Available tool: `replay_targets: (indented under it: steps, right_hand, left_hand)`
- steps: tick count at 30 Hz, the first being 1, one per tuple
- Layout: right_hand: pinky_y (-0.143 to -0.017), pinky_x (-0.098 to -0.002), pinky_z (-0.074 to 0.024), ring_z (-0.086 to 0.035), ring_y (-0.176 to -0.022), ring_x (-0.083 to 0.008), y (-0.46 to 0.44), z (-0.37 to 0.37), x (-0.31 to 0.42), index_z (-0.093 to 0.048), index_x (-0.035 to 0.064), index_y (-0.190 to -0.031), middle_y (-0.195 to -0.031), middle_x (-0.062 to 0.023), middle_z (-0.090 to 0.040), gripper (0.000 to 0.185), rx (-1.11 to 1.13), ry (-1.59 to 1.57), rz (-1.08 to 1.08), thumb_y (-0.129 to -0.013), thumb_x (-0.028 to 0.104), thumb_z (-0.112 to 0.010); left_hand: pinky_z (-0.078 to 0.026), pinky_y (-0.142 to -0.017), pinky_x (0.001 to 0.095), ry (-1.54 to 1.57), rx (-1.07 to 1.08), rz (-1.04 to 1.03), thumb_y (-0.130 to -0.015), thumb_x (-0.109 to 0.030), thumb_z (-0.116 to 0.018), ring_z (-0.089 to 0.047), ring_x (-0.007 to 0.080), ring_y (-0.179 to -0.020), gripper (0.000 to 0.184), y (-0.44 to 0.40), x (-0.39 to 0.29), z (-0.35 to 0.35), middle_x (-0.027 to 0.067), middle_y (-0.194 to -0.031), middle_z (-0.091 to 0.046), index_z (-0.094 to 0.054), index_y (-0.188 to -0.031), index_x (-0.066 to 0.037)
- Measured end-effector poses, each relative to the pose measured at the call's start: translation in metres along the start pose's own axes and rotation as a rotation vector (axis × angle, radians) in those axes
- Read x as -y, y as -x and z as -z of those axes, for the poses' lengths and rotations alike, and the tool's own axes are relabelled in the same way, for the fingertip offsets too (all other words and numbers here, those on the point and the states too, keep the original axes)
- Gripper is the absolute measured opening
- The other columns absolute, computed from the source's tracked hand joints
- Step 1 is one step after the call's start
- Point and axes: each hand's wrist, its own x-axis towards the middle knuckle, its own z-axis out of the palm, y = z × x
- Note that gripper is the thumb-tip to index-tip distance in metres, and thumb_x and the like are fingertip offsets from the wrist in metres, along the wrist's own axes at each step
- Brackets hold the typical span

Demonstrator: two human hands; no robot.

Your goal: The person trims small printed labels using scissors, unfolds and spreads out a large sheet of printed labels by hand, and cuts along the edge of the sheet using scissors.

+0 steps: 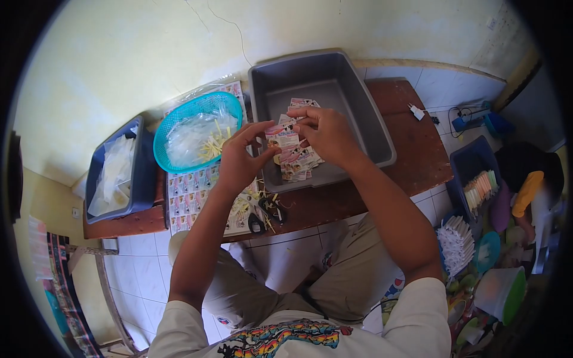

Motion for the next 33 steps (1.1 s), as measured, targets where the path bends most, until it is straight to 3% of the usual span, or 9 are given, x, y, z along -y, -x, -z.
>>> replay_targets:
  steps: [4, 6, 7, 10, 12, 15, 21, 33]
  right_hand:
    - [-0.075, -0.0282, -0.0642, -0.074, -0.082, -0.0108, -0.003, 0.006, -0.01, -0.07, 0.0018, -0.134, -0.101, -0.0122, -0.079, 0.034, 0.035, -0.037, -0.074, -0.1, 0.006, -0.07]
    - [-0.075, -0.0286, -0.0647, -0.073, -0.087, -0.0112, -0.004, 0.007, -0.01, -0.07, 0.0019, -0.135, -0.102, -0.0118, -0.079, 0.035, 0.032, -0.018, -0.089, -0.1, 0.006, -0.071]
    - [-0.075, -0.0286, -0.0647, -0.073, -0.087, -0.0112, -0.006, 0.008, -0.013, -0.07, 0.0019, -0.135, -0.102, -0.0118, -0.079, 0.035, 0.04, -0.015, -0.093, -0.1, 0.006, -0.071]
    - [-0.074, -0.0286, -0.065, -0.073, -0.09, -0.0115, -0.011, 0.009, -0.027, -0.07, 0.0024, -0.135, -0.103, -0.0112, -0.078, 0.036, 0.049, -0.03, -0.083, -0.099, 0.006, -0.071]
    - [-0.074, -0.028, -0.0649, -0.073, -0.088, -0.0114, -0.011, 0.01, -0.033, -0.071, 0.0031, -0.134, -0.101, -0.0102, -0.078, 0.035, 0.043, 0.003, -0.107, -0.099, 0.005, -0.071]
    - [-0.073, -0.0279, -0.0647, -0.074, -0.086, -0.0116, -0.007, 0.009, -0.035, -0.073, 0.0041, -0.132, -0.101, -0.0104, -0.079, 0.034, 0.034, 0.065, -0.098, -0.099, 0.006, -0.072]
    - [-0.072, -0.029, -0.0634, -0.075, -0.081, -0.0127, 0.002, 0.013, -0.033, -0.074, 0.0061, -0.131, -0.097, -0.0107, -0.08, 0.034, 0.021, 0.155, -0.097, -0.097, 0.006, -0.074]
    - [-0.073, -0.0299, -0.0613, -0.076, -0.082, -0.0142, 0.004, 0.013, -0.045, -0.074, 0.007, -0.131, -0.098, -0.0109, -0.08, 0.036, -0.01, 0.159, -0.091, -0.095, 0.007, -0.075]
  left_hand:
    - [-0.059, -0.086, 0.0343, -0.002, -0.035, -0.03, -0.078, -0.01, -0.09, -0.072, 0.023, -0.101, 0.054, -0.002, 0.013, -0.015, 0.0105, -0.119, -0.075, -0.073, -0.129, -0.01]
    - [-0.057, -0.094, 0.0412, -0.031, -0.052, -0.057, -0.078, -0.014, -0.089, -0.071, 0.0309, -0.108, 0.051, -0.003, 0.019, -0.021, 0.0134, -0.122, -0.074, -0.073, -0.127, -0.007]
    - [-0.057, -0.094, 0.0412, -0.028, -0.057, -0.049, -0.078, -0.014, -0.089, -0.071, 0.0309, -0.108, 0.051, -0.003, 0.021, -0.024, 0.0134, -0.122, -0.074, -0.073, -0.127, -0.007]
    - [-0.051, -0.105, 0.0414, -0.125, -0.054, -0.059, -0.078, -0.018, -0.09, -0.068, 0.0312, -0.119, 0.05, -0.005, 0.024, -0.029, 0.0121, -0.123, -0.074, -0.074, -0.124, -0.009]
    - [-0.041, -0.117, 0.0463, -0.205, -0.039, -0.107, -0.078, -0.021, -0.09, -0.065, 0.0287, -0.125, 0.049, -0.004, 0.026, -0.03, 0.0099, -0.124, -0.074, -0.075, -0.123, -0.011]
    - [-0.033, -0.123, 0.0512, -0.291, -0.02, -0.114, -0.081, -0.023, -0.088, -0.064, 0.0272, -0.128, 0.047, -0.002, 0.026, -0.032, 0.0094, -0.124, -0.075, -0.075, -0.125, -0.013]
    - [-0.027, -0.125, 0.0583, -0.329, -0.001, -0.127, -0.081, -0.023, -0.088, -0.065, 0.0236, -0.127, 0.045, -0.001, 0.026, -0.038, 0.0062, -0.125, -0.075, -0.075, -0.123, -0.013]
    - [-0.024, -0.125, 0.0601, -0.347, 0.044, -0.094, -0.081, -0.024, -0.088, -0.064, 0.025, -0.129, 0.046, -0.004, 0.027, -0.045, 0.0061, -0.126, -0.075, -0.075, -0.124, -0.014]
